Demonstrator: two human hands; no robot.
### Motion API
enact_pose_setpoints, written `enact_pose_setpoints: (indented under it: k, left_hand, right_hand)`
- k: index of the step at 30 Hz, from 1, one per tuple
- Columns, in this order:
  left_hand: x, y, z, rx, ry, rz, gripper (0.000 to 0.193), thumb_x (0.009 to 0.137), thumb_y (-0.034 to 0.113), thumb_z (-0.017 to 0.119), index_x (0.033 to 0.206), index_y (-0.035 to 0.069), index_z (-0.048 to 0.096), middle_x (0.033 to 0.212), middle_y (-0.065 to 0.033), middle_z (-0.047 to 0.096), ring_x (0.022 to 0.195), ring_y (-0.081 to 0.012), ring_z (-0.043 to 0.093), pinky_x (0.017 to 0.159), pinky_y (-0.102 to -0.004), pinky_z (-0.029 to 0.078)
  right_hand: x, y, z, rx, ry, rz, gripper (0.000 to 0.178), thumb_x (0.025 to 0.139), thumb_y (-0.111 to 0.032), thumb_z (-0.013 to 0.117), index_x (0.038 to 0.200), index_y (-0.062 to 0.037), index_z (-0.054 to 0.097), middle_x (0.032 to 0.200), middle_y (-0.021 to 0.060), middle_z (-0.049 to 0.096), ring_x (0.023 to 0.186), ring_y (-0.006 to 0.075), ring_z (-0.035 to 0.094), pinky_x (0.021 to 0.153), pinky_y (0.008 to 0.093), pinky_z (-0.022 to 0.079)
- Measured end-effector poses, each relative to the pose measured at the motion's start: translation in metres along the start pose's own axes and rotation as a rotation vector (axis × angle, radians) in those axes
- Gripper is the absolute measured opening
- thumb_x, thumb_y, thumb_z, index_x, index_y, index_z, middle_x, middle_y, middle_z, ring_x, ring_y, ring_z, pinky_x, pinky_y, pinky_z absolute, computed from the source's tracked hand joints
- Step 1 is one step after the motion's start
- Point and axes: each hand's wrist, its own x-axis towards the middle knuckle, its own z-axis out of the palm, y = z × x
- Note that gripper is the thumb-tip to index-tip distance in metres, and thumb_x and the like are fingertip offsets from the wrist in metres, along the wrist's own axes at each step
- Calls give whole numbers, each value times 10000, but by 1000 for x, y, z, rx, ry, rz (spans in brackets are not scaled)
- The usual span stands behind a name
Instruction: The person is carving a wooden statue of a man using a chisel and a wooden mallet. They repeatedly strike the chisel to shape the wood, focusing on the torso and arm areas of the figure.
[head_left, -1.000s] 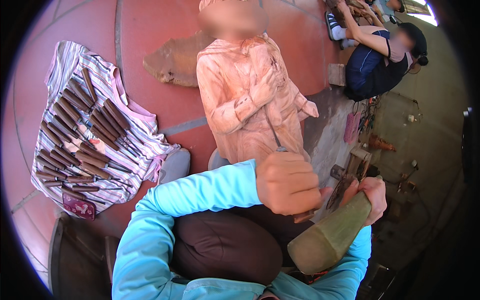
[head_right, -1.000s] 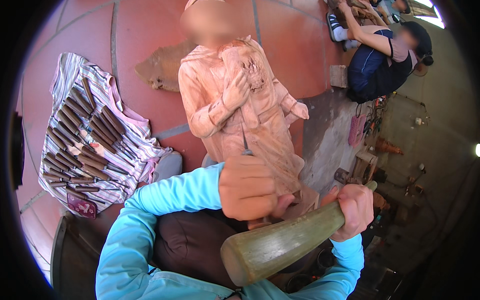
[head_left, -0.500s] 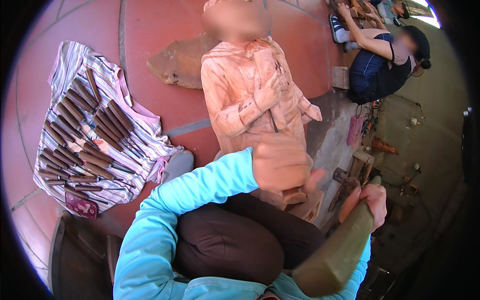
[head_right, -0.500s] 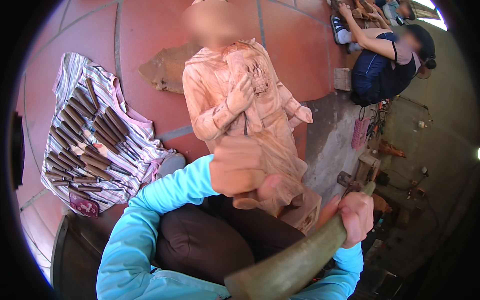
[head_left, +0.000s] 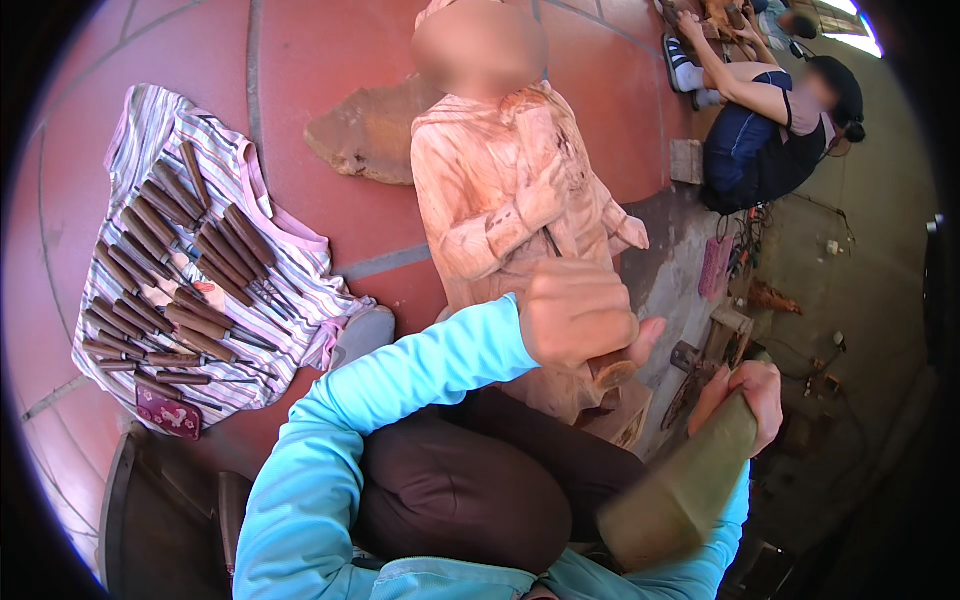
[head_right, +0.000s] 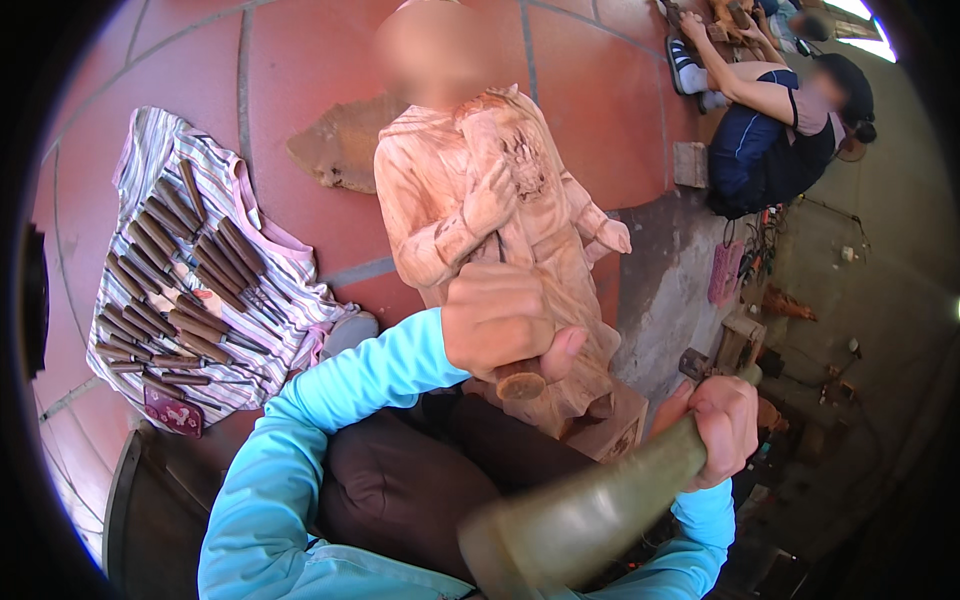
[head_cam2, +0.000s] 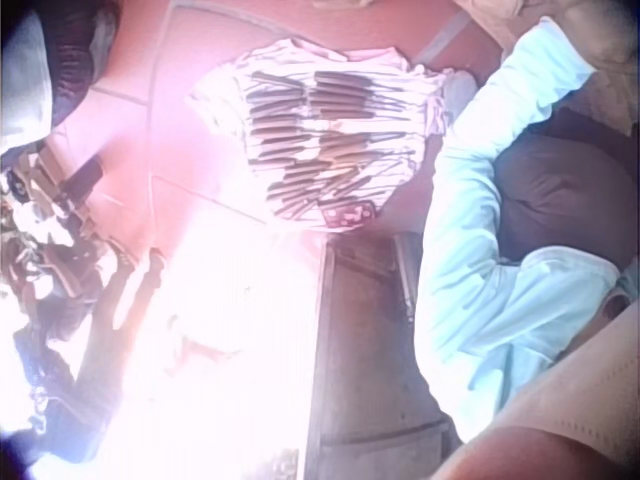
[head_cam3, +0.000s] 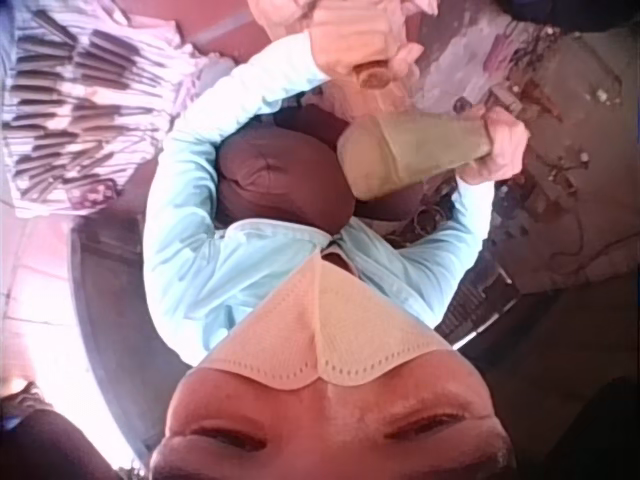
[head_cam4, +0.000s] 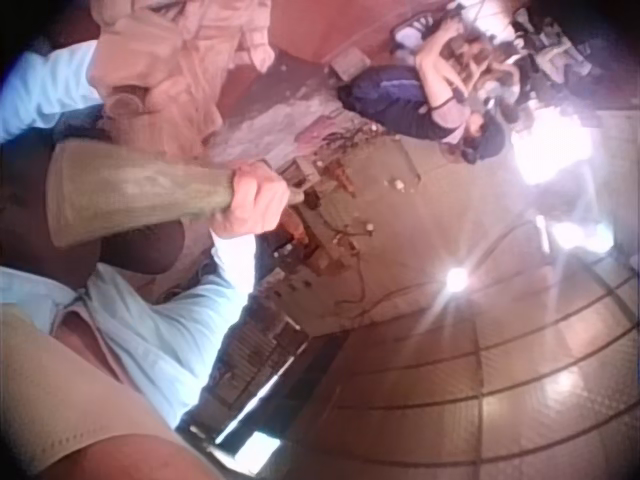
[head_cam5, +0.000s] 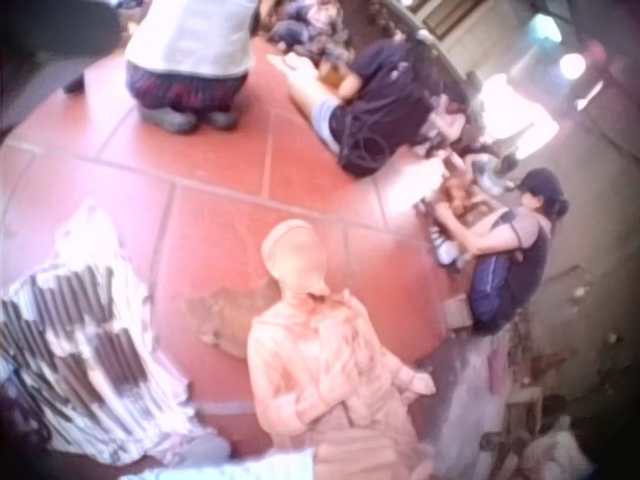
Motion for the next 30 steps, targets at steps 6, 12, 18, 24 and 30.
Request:
enact_pose_setpoints:
  k: [6, 12, 18, 24, 30]
  left_hand:
    - [-22, 21, -6, 63, -229, 125, 310, 629, -14, 701, 548, 96, 423, 528, -27, 391, 419, -182, 417, 377, -303, 311]
    - [-16, 23, 8, 60, -118, 95, 288, 638, 5, 710, 553, 92, 449, 539, -7, 398, 436, -157, 435, 382, -291, 324]
    - [-13, 10, 3, 9, -72, 50, 242, 683, -61, 669, 635, 58, 464, 547, -26, 464, 418, -171, 445, 386, -292, 321]
    - [-12, 9, -5, -37, -6, -36, 268, 640, -86, 684, 616, 65, 464, 560, -52, 485, 454, -206, 509, 412, -310, 380]
    - [-8, 10, -2, -76, -11, -112, 256, 671, -110, 653, 607, 57, 470, 548, -58, 500, 428, -214, 497, 407, -316, 373]
  right_hand:
    - [8, -6, 2, -89, -58, -77, 411, 591, 82, 658, 949, -40, 497, 721, 118, 534, 607, 289, 530, 523, 372, 390]
    - [-9, -10, -3, 77, -14, 18, 405, 623, 134, 668, 921, -42, 456, 710, 120, 518, 566, 282, 521, 509, 390, 402]
    - [-10, -13, -5, 158, 13, 59, 422, 645, 170, 633, 935, -49, 419, 704, 108, 506, 582, 247, 476, 582, 360, 433]
    - [20, -19, -10, -173, -231, -59, 370, 692, 149, 637, 950, -41, 452, 723, 124, 517, 593, 256, 494, 550, 366, 412]
    - [5, -6, -4, 21, -119, -41, 413, 620, -9, 669, 1002, -77, 529, 786, 86, 545, 644, 247, 537, 528, 355, 387]
